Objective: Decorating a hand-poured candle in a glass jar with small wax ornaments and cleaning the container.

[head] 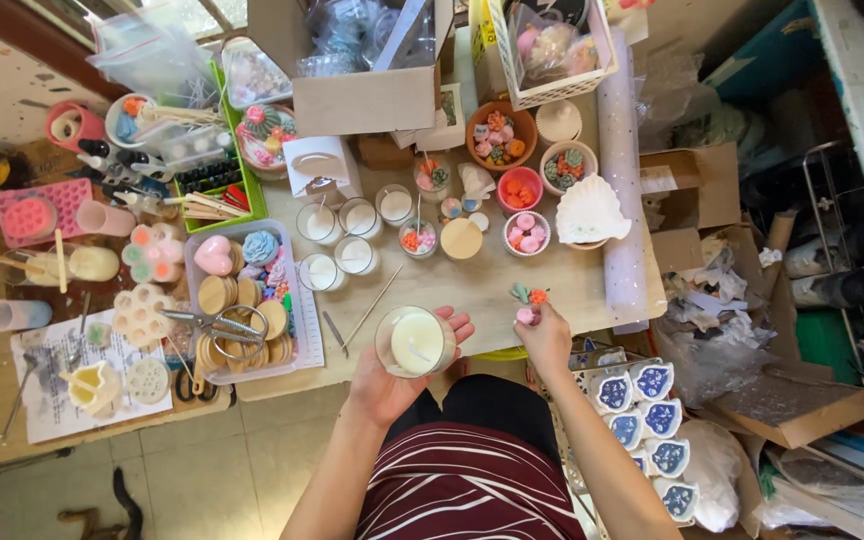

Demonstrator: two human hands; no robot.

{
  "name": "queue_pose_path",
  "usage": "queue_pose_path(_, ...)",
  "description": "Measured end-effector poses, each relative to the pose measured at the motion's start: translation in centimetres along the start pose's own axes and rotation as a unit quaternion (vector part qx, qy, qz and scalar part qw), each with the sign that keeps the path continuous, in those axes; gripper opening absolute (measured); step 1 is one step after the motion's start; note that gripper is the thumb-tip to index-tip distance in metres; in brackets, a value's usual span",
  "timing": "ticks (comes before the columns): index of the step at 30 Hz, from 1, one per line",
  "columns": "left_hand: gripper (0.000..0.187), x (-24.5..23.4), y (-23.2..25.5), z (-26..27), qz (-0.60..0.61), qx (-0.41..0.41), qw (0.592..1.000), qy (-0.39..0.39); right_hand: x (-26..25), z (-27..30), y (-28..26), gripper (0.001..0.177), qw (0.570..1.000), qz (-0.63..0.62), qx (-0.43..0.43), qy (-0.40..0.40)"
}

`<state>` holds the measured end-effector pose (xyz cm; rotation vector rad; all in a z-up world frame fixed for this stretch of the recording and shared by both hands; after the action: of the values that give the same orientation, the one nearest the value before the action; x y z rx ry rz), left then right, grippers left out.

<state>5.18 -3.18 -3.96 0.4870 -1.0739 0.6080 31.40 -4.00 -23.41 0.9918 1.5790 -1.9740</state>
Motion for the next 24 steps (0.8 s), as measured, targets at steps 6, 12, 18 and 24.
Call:
queue_pose_path(6,0.064,0.5,-0.3,0.0,0.013,-0.004,1.000,-0.002,2.5,0.1,2.6,0.036,1.000,-0.009,0.008,0.009)
queue_pose_path(12,0.065,0.8,-0.5,-0.1,0.017,-0.012,0.999,-0.025,1.7,2.1,3.0,0.052,0.998,-0.039,0.048,0.034)
queue_pose_path(18,0.065,0.3,-0.8,-0.1,0.017,-0.015,0.999,-0.023,2.6,4.3,6.7,0.042,0.997,-0.024,0.008,0.074)
queue_pose_path(24,0.066,0.5,-1.1,0.1,0.013,-0.015,0.999,-0.032,0.5,-0.3,6.1,0.082,0.999,0.024,-0.017,-0.017)
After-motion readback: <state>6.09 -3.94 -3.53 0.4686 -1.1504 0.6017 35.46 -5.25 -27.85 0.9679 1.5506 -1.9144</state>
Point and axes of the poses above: each hand's wrist, its own z-axis away from the middle knuckle, its own x-axis out of the palm, y = z × x, the point moved 3 cm from there along -z, towards the middle knuckle, and after that the axes turned 8 degrees about -x, right-handed, at the moved point
